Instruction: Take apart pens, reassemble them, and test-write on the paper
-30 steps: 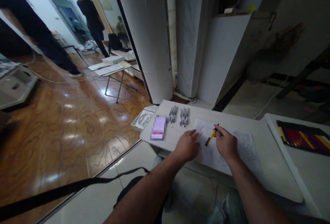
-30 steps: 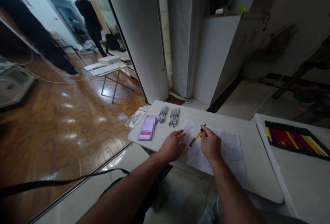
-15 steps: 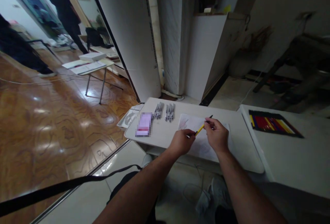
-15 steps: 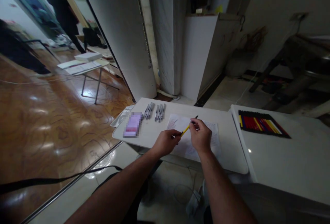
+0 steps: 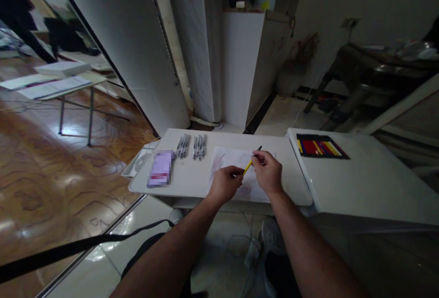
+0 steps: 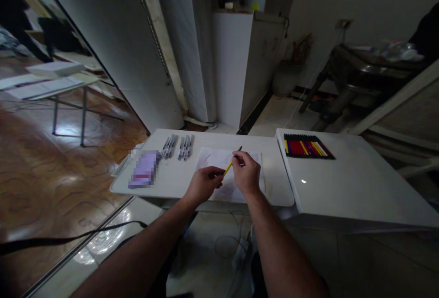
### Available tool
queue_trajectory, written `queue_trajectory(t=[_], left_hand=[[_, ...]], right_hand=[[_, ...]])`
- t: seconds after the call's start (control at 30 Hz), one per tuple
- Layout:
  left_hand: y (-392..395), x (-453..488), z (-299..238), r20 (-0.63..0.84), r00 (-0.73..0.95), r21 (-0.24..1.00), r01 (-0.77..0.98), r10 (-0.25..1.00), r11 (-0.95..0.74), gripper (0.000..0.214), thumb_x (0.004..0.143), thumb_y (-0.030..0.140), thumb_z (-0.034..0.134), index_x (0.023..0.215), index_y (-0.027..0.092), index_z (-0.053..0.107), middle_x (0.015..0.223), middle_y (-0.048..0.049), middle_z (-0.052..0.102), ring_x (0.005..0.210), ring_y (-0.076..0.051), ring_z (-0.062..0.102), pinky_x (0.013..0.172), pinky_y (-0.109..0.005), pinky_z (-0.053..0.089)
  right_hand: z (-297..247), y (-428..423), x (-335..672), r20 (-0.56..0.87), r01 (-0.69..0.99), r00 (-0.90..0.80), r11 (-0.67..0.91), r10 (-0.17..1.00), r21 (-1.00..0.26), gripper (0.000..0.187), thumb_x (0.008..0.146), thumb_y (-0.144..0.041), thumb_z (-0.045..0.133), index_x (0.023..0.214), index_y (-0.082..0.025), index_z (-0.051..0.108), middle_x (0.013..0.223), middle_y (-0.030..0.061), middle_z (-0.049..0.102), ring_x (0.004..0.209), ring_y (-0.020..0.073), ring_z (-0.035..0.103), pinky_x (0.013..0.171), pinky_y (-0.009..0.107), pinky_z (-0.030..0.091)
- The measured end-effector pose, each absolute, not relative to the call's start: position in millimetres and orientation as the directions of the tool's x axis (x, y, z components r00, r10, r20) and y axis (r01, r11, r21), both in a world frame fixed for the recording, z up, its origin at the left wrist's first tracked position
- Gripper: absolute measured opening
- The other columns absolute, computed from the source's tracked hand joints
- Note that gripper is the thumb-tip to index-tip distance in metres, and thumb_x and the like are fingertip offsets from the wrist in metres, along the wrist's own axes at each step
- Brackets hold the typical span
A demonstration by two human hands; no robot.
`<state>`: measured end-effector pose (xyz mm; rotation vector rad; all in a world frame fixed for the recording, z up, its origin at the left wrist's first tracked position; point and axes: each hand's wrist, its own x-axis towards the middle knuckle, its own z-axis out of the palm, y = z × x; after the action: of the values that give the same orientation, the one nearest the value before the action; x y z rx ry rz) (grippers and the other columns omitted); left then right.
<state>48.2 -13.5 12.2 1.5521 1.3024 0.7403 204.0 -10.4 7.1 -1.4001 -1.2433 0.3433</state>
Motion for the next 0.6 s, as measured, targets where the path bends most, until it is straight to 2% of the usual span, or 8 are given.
queue_trajectory(t=[0.37,0.6], left_hand=[[-7.9,47.5,8.4,-0.101,0.251,0.931,0.365,0.963,0.003,0.024,0.076,0.022,0.060,0.096,0.015,0.072,0.077,-0.0055,0.073,0.062,-0.015,0.066,0.058,-0.024,0.048],[-1.4,34.1,16.8,-0.067,0.292,0.893,0.444,0.954,-0.073,0.024,0.077,0.029,0.061,0.091,0.015,0.075,0.081,-0.0067,0.074,0.067,-0.017,0.065,0.064,-0.027,0.047]], right_hand=[[5.9,-6.9,202.1,0.387,0.408,0.379,0.224,0.841,-0.885,0.019,0.081,-0.031,0.061,0.094,-0.020,0.069,0.087,0.0048,0.073,0.072,0.0170,0.068,0.067,0.029,0.055],[5.4,1.4,199.5,0.346,0.335,0.400,0.216,0.849,-0.917,0.022,0.080,-0.034,0.063,0.095,-0.019,0.069,0.081,0.0039,0.071,0.071,0.0165,0.066,0.062,0.027,0.053]])
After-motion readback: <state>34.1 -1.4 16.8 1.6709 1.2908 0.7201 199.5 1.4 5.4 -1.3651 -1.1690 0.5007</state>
